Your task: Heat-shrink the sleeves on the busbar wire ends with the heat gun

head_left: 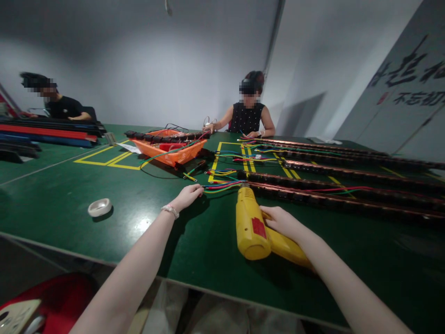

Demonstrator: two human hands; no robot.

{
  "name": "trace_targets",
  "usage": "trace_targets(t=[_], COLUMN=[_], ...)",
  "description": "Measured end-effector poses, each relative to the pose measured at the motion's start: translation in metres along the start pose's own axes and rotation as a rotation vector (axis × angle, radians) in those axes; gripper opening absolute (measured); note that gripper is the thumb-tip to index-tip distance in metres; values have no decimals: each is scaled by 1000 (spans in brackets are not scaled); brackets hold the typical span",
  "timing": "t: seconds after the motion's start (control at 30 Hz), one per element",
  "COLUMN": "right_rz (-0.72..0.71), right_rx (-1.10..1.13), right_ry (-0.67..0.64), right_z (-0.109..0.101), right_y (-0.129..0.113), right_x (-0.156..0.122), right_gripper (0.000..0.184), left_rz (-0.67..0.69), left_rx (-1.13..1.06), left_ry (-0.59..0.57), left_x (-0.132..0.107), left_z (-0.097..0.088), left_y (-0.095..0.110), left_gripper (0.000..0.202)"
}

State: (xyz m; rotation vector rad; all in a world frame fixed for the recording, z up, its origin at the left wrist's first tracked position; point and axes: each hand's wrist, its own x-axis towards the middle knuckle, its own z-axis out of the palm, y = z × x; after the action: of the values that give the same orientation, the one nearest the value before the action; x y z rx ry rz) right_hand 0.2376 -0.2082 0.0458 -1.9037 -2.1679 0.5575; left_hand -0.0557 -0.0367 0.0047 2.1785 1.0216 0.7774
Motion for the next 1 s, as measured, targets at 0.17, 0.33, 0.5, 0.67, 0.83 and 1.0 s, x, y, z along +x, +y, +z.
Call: trace_targets(t=[0.17,0.33,0.5,0.67,0.83,1.0], right_rz=[38,49,15,-48,-119,-182], right_rx=[-8,-18,-32,-57,-123,-176], right_ry=[9,17,-12,-68,-67,-54], right_z=[-4,-5,-2,6,16,27], right_y=[3,-2,-18,-54,-86,-103], right_x=[-4,-8,-5,4,17,30], right_gripper=[35,38,38,36,31,27], left_rz=[9,-57,-70,-83,-74,-80], left_rx=[9,-4,33,10,-31,-19], left_ry=[28,50,110,169,159,152], left_x=[0,3,6,8,10,13], left_z=[2,5,8,9,9,7], left_y=[1,0,4,3,0,-2], left_gripper=[41,51,55,55,54,50])
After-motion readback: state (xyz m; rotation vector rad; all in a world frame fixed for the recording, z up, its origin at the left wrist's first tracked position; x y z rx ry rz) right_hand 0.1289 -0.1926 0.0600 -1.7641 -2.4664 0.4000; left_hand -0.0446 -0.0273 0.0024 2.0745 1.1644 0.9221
